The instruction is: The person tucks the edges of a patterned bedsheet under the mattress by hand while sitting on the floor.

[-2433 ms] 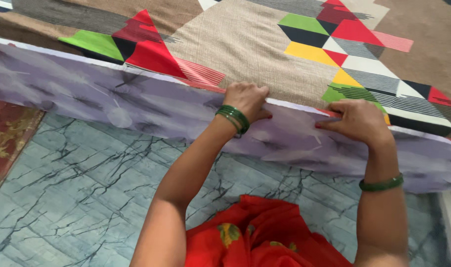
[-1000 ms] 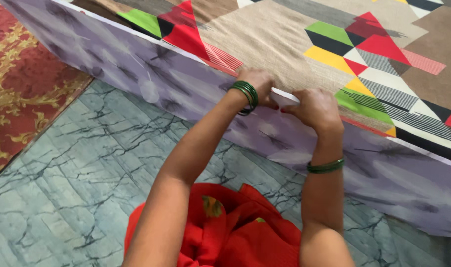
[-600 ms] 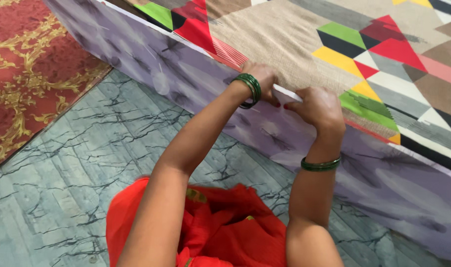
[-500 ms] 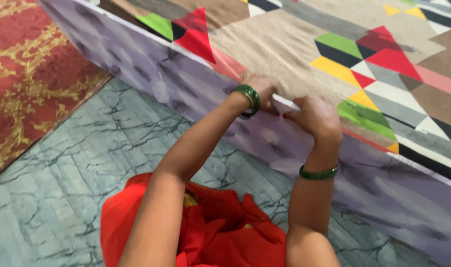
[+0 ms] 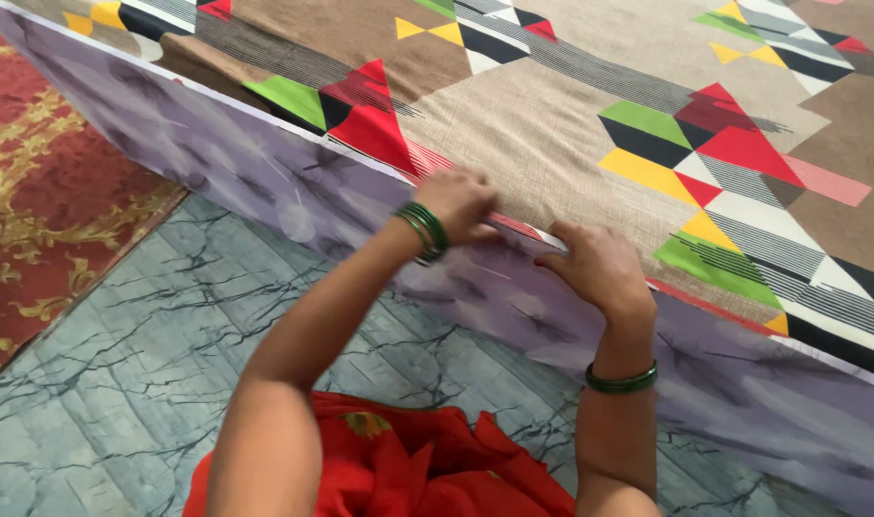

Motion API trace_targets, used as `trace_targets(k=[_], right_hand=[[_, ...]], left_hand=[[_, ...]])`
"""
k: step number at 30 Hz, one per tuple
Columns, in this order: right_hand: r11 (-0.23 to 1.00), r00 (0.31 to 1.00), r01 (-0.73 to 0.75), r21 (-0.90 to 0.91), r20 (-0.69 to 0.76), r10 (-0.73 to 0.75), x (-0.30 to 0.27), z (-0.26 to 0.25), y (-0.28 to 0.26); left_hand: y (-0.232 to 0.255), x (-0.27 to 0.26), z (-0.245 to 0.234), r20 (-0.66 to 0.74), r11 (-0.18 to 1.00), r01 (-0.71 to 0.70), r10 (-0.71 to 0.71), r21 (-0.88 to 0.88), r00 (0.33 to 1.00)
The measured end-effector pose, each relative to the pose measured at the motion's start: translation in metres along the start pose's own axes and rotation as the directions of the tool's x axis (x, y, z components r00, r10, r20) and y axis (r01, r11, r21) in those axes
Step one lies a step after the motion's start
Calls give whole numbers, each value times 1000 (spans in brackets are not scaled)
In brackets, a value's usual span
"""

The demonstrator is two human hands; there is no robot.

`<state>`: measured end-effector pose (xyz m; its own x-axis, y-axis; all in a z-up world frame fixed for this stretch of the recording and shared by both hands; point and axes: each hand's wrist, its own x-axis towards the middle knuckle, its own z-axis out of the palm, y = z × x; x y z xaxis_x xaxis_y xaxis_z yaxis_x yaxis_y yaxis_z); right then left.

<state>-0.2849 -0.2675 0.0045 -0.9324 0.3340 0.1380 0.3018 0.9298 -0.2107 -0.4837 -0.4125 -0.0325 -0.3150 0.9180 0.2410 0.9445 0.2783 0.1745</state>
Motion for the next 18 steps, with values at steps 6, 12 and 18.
trace_targets(k=[6,12,18], right_hand=[[988,990,115,106,-90,-106,10,3,-18],[998,999,29,-56,26,-28,30,14,-36],[999,999,44,-14,-1,-44,33,9,-46]], left_hand=[[-60,-23,-30,156,974,148,-175,172,972],[-80,-22,-24,129,996,87,-90,23,988],[-109,-25,-54,70,991,32,-42,133,997]])
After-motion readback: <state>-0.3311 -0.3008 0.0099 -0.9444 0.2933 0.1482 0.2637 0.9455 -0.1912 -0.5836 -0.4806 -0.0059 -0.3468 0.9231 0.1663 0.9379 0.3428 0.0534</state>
